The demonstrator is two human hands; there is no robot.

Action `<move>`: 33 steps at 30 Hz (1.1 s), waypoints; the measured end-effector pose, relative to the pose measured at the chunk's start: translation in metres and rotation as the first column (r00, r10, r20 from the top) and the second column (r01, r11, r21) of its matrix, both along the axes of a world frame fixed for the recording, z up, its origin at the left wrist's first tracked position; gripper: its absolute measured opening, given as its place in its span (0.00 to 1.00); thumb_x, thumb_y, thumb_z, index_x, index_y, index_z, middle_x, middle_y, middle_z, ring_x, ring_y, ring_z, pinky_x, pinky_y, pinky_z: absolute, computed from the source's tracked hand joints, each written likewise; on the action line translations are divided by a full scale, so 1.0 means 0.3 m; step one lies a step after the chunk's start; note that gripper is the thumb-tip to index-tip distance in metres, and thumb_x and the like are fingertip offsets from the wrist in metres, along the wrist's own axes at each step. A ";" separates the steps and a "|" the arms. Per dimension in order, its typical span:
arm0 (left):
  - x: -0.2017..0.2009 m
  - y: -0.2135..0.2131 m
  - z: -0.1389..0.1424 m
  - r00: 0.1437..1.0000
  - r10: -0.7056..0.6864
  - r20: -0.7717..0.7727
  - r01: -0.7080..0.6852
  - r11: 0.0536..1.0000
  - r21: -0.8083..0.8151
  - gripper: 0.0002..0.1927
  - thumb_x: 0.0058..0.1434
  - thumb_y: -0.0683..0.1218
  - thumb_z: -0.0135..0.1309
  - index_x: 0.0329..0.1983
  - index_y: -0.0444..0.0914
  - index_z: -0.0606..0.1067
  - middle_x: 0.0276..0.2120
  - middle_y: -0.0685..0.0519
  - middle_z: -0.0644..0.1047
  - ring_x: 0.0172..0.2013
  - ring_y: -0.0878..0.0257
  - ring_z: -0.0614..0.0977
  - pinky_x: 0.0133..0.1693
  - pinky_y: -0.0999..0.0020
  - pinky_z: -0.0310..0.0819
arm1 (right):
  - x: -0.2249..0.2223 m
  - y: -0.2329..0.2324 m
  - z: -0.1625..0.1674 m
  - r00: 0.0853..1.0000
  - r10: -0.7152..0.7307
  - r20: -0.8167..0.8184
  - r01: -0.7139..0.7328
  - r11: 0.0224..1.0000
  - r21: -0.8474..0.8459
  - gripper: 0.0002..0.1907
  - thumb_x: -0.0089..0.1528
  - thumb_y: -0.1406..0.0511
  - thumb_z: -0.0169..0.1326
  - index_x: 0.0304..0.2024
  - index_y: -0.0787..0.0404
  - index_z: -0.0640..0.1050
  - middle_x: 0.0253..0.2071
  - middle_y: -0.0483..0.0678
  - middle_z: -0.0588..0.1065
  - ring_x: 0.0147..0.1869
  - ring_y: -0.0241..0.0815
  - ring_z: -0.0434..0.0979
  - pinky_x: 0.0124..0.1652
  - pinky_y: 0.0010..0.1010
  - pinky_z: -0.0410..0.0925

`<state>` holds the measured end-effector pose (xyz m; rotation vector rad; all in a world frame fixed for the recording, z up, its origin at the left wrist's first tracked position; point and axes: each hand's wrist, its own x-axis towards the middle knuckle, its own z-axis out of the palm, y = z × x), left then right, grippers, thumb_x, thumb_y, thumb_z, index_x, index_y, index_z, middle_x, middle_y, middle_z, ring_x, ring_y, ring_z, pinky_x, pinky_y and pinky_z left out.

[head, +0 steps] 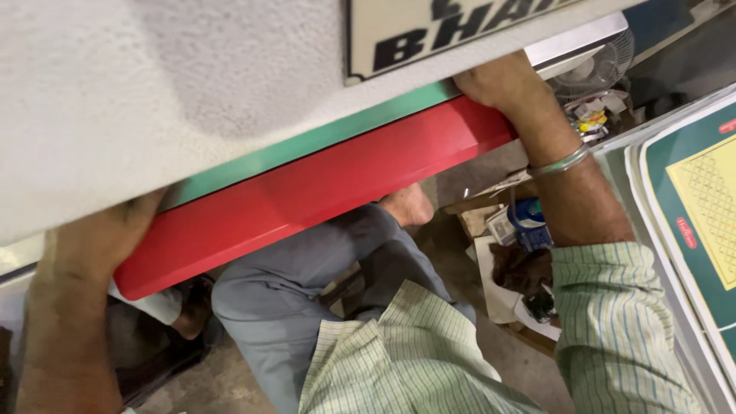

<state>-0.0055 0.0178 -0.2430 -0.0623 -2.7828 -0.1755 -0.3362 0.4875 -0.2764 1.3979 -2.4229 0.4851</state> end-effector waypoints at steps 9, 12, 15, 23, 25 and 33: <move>0.008 0.084 0.037 0.951 0.223 0.213 -0.218 0.975 -0.050 0.26 0.75 0.61 0.55 0.61 0.35 0.78 0.45 0.39 0.80 0.46 0.43 0.81 0.58 0.47 0.73 | 0.069 0.023 0.039 0.998 -0.066 0.022 0.065 0.998 0.016 0.18 0.73 0.58 0.57 0.55 0.68 0.78 0.51 0.64 0.76 0.58 0.68 0.73 0.59 0.55 0.65; 0.033 0.071 0.014 0.998 0.067 0.007 -0.066 0.995 -0.077 0.29 0.76 0.60 0.57 0.64 0.30 0.74 0.56 0.39 0.78 0.57 0.43 0.77 0.65 0.49 0.67 | 0.090 0.011 0.055 0.999 -0.010 0.053 0.013 0.998 -0.056 0.20 0.72 0.60 0.58 0.59 0.69 0.76 0.56 0.63 0.75 0.61 0.66 0.71 0.62 0.53 0.64; 0.052 0.058 0.000 0.998 0.035 -0.056 -0.039 0.996 -0.079 0.29 0.72 0.58 0.57 0.63 0.30 0.72 0.63 0.38 0.74 0.68 0.41 0.72 0.69 0.43 0.58 | 0.117 0.000 0.074 0.997 0.043 -0.065 -0.050 0.994 -0.096 0.19 0.73 0.62 0.56 0.60 0.70 0.74 0.63 0.63 0.73 0.67 0.64 0.70 0.68 0.51 0.63; 0.207 0.147 0.054 0.991 0.068 -0.117 -0.065 0.997 0.032 0.29 0.77 0.57 0.55 0.66 0.28 0.69 0.66 0.37 0.72 0.69 0.40 0.70 0.71 0.42 0.57 | 0.327 0.133 0.053 0.988 -0.119 -0.098 0.101 0.980 -0.172 0.21 0.79 0.62 0.48 0.68 0.72 0.69 0.70 0.66 0.69 0.76 0.65 0.66 0.75 0.58 0.56; 0.311 0.211 0.053 0.976 0.093 -0.198 -0.068 0.989 0.129 0.26 0.77 0.54 0.56 0.65 0.30 0.71 0.64 0.38 0.73 0.68 0.41 0.72 0.70 0.46 0.61 | 0.420 0.191 -0.008 0.986 -0.144 -0.083 0.111 0.941 -0.320 0.23 0.81 0.60 0.43 0.70 0.72 0.67 0.71 0.65 0.68 0.77 0.63 0.66 0.77 0.56 0.59; 0.695 0.595 -0.237 0.874 0.399 -0.278 -0.038 0.626 0.779 0.10 0.75 0.44 0.56 0.50 0.32 0.78 0.45 0.48 0.82 0.48 0.62 0.82 0.52 0.73 0.76 | 0.970 0.373 -0.441 0.852 -0.159 0.500 0.454 0.700 -0.551 0.19 0.76 0.67 0.49 0.67 0.69 0.70 0.66 0.60 0.70 0.71 0.55 0.71 0.68 0.42 0.67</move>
